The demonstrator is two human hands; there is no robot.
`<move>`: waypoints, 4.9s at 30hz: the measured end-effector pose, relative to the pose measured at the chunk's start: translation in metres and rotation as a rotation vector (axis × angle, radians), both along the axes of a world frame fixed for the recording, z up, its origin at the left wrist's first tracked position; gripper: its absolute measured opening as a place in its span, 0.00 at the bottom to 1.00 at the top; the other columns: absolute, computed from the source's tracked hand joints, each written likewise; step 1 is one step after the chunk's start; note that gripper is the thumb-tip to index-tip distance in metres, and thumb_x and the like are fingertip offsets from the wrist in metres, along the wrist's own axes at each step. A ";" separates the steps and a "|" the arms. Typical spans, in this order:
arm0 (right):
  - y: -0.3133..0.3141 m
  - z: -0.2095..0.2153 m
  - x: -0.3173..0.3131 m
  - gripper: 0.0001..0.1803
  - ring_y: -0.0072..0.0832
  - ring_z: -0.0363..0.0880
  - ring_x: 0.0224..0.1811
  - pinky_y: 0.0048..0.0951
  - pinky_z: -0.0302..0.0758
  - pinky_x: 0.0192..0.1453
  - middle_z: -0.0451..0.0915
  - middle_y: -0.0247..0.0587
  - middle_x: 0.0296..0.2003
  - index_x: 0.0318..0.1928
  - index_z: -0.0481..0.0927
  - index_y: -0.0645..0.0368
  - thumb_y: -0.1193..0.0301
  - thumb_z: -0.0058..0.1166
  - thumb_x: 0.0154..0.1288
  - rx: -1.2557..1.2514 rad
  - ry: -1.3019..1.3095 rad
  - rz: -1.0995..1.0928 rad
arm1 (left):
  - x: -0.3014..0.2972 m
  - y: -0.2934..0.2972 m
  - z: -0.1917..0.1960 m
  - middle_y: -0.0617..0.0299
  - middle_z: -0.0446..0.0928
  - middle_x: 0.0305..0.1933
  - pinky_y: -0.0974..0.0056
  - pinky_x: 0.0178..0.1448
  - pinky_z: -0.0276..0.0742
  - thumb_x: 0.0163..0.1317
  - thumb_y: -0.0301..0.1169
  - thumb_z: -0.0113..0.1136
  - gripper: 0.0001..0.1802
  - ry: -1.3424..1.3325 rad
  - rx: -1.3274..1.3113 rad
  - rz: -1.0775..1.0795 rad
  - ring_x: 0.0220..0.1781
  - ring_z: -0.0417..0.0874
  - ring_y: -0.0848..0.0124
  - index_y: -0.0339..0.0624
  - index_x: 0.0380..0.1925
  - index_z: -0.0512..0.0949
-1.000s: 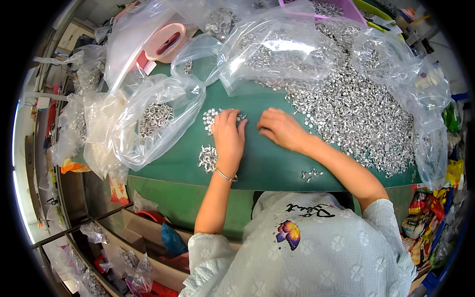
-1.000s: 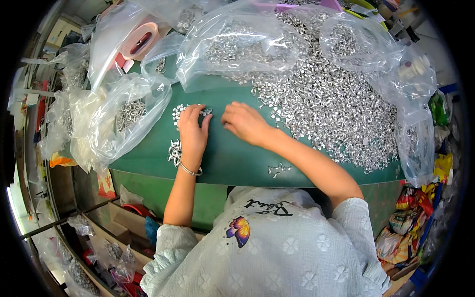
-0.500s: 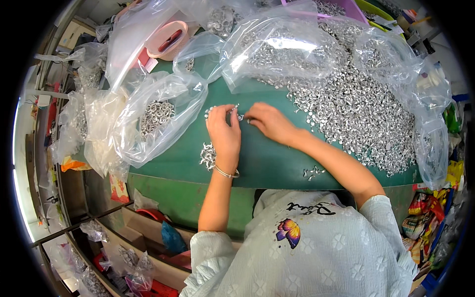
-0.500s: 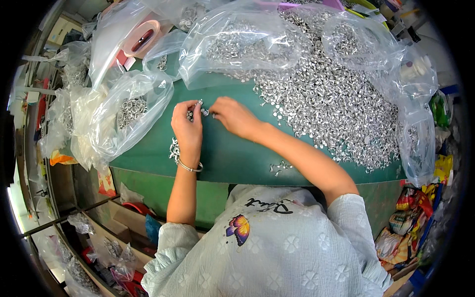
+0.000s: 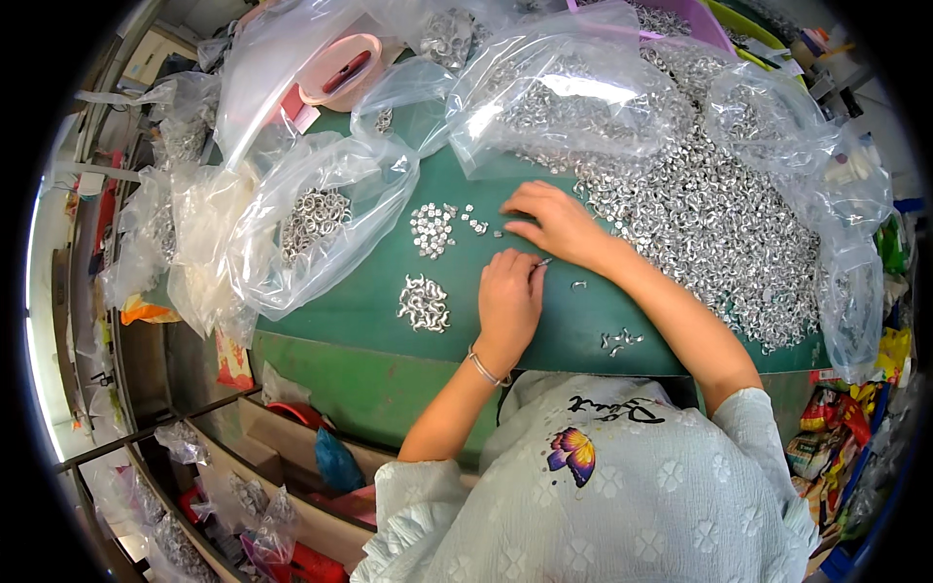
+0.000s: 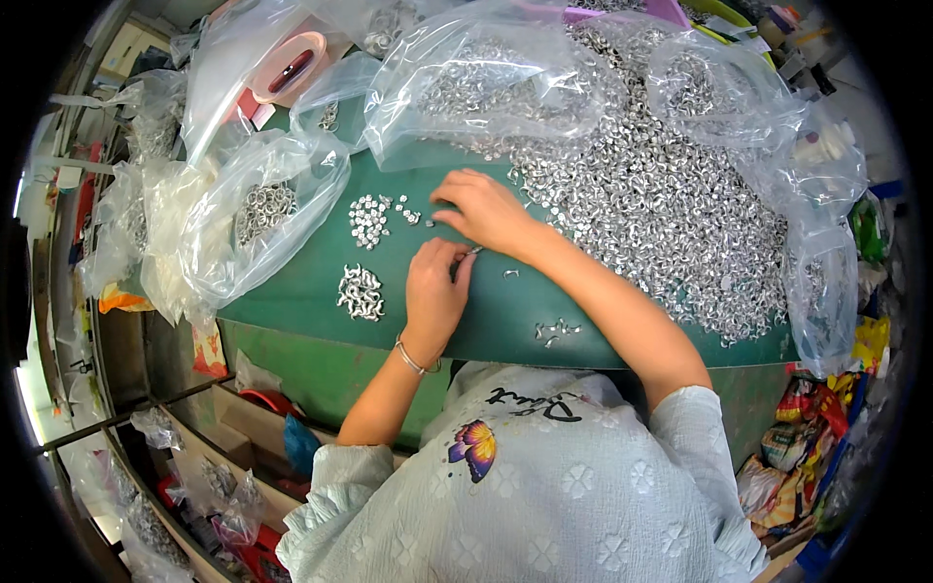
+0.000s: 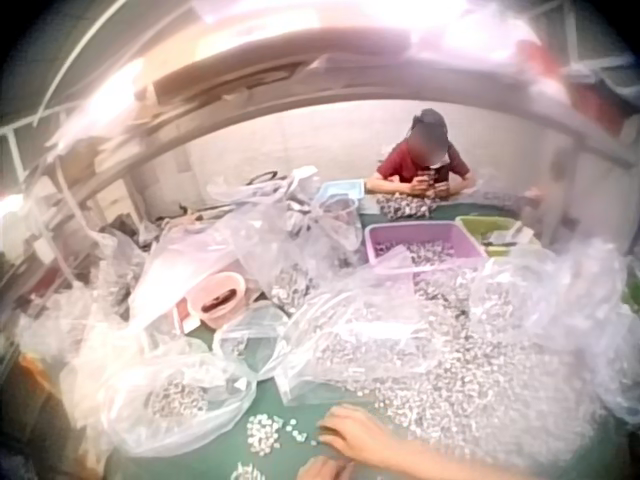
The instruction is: The person sorts small metal rings and circular components on a green workbench, moving them between piles and into clear plastic bags by hand.
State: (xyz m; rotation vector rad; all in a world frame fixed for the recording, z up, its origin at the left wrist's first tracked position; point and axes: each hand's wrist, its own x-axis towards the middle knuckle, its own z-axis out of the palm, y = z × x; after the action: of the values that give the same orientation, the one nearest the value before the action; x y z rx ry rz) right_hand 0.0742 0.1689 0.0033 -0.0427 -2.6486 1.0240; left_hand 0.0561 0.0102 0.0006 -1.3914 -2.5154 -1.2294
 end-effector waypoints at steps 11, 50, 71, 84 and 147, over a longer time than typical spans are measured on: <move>-0.018 -0.001 -0.004 0.05 0.38 0.74 0.37 0.37 0.69 0.48 0.78 0.39 0.30 0.32 0.78 0.60 0.76 0.61 0.55 -0.034 0.060 -0.091 | -0.020 -0.067 0.009 0.57 0.75 0.37 0.56 0.46 0.67 0.57 0.23 0.62 0.05 0.081 -0.074 0.327 0.41 0.74 0.57 0.39 0.34 0.79; 0.000 0.000 0.023 0.07 0.38 0.72 0.40 0.37 0.67 0.47 0.75 0.40 0.32 0.32 0.77 0.60 0.69 0.57 0.60 0.263 0.003 -0.039 | 0.007 -0.033 -0.002 0.59 0.77 0.35 0.59 0.43 0.67 0.55 0.21 0.62 0.06 -0.113 -0.003 0.095 0.40 0.77 0.61 0.38 0.34 0.79; 0.010 0.044 0.134 0.10 0.45 0.76 0.40 0.40 0.73 0.46 0.76 0.46 0.34 0.40 0.77 0.63 0.76 0.59 0.57 -0.008 -0.325 -0.050 | 0.029 -0.014 0.003 0.53 0.70 0.55 0.56 0.56 0.70 0.56 0.17 0.56 0.25 -0.137 -0.123 -0.332 0.52 0.71 0.55 0.37 0.57 0.72; 0.031 0.032 0.113 0.22 0.44 0.69 0.59 0.42 0.67 0.62 0.73 0.45 0.55 0.52 0.76 0.60 0.71 0.63 0.55 0.309 -0.008 -0.365 | 0.028 -0.030 -0.003 0.56 0.72 0.57 0.51 0.59 0.67 0.54 0.17 0.56 0.20 -0.005 -0.093 -0.255 0.57 0.71 0.55 0.38 0.49 0.75; 0.015 0.025 0.106 0.13 0.37 0.72 0.44 0.38 0.66 0.49 0.76 0.38 0.37 0.42 0.80 0.58 0.73 0.62 0.54 0.264 -0.043 -0.232 | 0.026 -0.002 0.013 0.58 0.74 0.51 0.56 0.57 0.64 0.57 0.23 0.61 0.17 0.056 -0.093 -0.122 0.53 0.73 0.58 0.40 0.48 0.76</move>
State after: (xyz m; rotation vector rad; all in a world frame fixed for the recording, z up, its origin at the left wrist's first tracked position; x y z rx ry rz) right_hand 0.1800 0.1840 0.0282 -0.3092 -2.7145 0.6020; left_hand 0.0825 0.0081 0.0135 -1.5975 -2.5143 -1.0859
